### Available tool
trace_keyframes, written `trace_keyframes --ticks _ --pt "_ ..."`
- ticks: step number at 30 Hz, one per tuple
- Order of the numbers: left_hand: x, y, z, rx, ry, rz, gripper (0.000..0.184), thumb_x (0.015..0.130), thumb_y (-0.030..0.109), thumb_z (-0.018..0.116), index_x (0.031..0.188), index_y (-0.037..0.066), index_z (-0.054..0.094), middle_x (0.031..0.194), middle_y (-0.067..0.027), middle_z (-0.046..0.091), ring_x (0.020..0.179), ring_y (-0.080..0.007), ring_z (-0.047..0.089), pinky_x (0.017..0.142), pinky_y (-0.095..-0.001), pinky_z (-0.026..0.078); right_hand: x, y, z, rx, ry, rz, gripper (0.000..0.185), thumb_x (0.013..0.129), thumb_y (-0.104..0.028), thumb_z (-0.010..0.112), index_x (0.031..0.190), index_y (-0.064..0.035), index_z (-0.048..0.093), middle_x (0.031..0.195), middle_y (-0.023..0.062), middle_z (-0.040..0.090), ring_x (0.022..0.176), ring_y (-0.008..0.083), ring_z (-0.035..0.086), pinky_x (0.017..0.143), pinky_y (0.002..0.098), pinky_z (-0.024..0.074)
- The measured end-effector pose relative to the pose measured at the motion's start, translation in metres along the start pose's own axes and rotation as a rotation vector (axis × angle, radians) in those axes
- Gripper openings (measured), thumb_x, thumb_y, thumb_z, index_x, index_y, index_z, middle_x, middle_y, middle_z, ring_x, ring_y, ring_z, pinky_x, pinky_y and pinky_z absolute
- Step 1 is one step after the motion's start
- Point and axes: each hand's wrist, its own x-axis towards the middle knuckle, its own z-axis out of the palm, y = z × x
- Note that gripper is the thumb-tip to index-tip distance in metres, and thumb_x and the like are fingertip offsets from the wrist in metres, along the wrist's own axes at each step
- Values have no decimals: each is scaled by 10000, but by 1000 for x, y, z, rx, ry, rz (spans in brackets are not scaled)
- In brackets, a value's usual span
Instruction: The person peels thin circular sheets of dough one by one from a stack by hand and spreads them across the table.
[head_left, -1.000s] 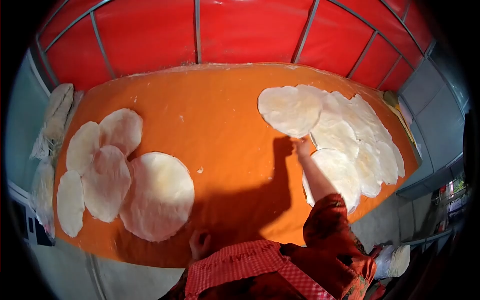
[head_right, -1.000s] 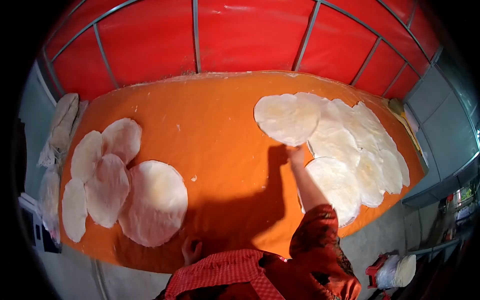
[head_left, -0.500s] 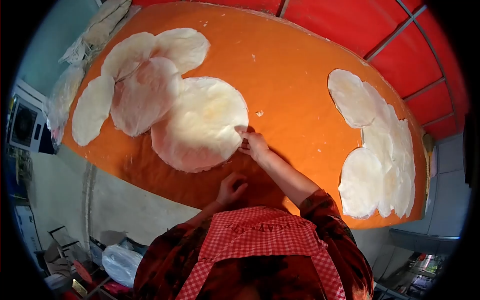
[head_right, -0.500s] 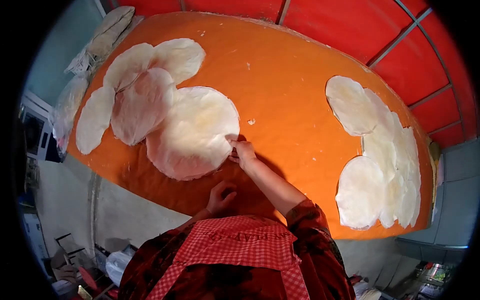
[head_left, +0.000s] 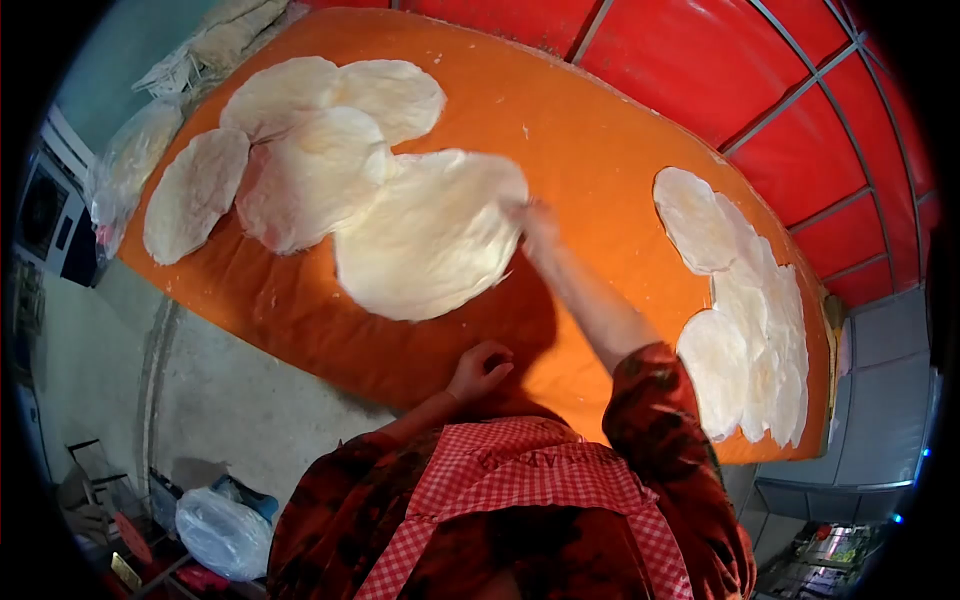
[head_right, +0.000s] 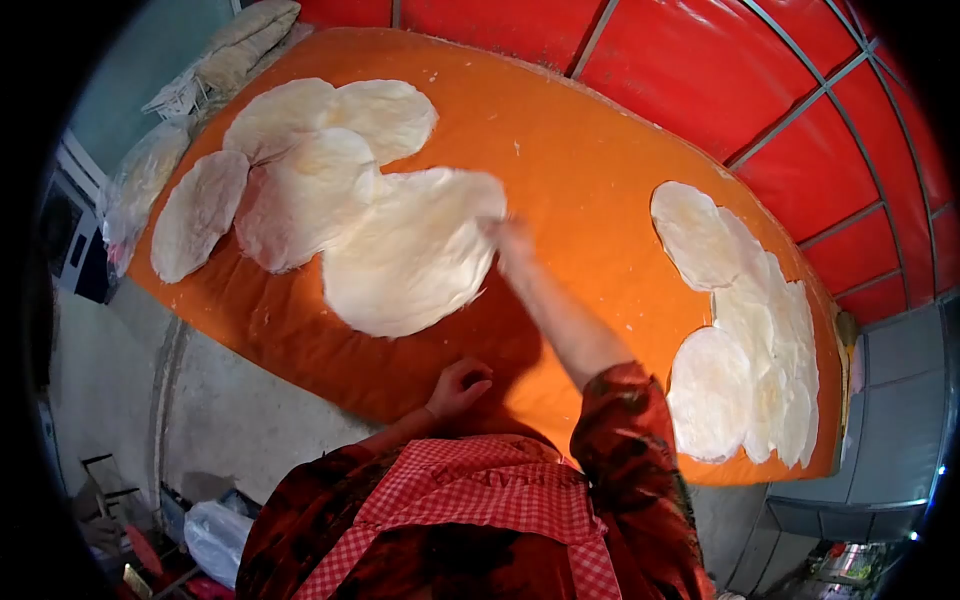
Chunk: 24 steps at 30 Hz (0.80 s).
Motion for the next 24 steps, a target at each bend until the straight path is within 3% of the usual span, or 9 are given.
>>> trace_keyframes --ticks 2,3,7,9,11,14,17,20,24 --pt "0 11 -2 -58 -39 -26 185 837 115 683 984 17 630 919 -91 650 843 -214 628 758 -313 510 16 -97 4 -216 -130 -84 197 728 -16 685 918 30 669 841 113 693 756 234 663 715 374 558" --pt "0 20 -3 -157 -22 -80 169 850 112 675 983 16 631 917 -80 647 844 -202 625 763 -308 509 2 -155 20 -534 -11 -240 209 706 -42 689 900 30 667 835 127 695 745 224 664 695 367 556" --pt "20 58 -23 -577 98 -210 188 957 183 568 1060 31 608 954 -60 628 891 -166 607 817 -300 495 -29 -268 49 -942 -106 -657 244 721 -71 640 942 32 636 779 142 678 767 246 665 701 381 510" --pt "46 65 -41 -862 175 -312 353 994 325 500 1213 50 530 1091 -103 608 1007 -210 594 899 -360 477 -81 -271 72 -1187 -72 -829 209 744 -68 616 931 20 645 825 182 679 785 313 666 716 391 523" --pt "69 67 -52 -1163 293 -451 533 1010 468 425 1363 68 423 1251 -146 555 1146 -275 562 985 -435 449 -105 -229 72 -1409 -95 -1094 245 760 -37 611 1001 -5 646 816 194 644 794 290 653 701 422 516" --pt "82 63 -59 -1387 176 -399 755 973 638 314 1503 108 219 1531 -179 260 1391 -415 304 1116 -601 272 -146 -142 61 -1409 -214 -1080 433 773 -60 596 1205 -36 585 1159 200 636 983 359 657 764 442 556" --pt "84 57 -57 -1563 125 -202 806 951 692 247 1536 140 188 1567 -153 234 1422 -337 267 1172 -532 187 -174 -46 32 -1432 -342 -929 539 786 -172 680 1289 -31 543 1360 197 531 1149 412 570 874 488 532" --pt "70 42 -61 -1439 134 -300 773 977 651 147 1539 122 180 1577 -139 218 1429 -342 253 1164 -527 211 -196 -6 -3 -1341 -500 -551 594 772 -423 756 1183 -25 595 1287 187 562 1230 406 500 1013 508 430" --pt "65 44 -62 -1456 86 -339 797 958 692 134 1536 145 177 1557 -119 277 1399 -339 323 1125 -526 301 -191 -8 -20 -952 -226 -533 270 781 -180 777 946 -1 658 968 171 668 946 343 648 834 367 537"
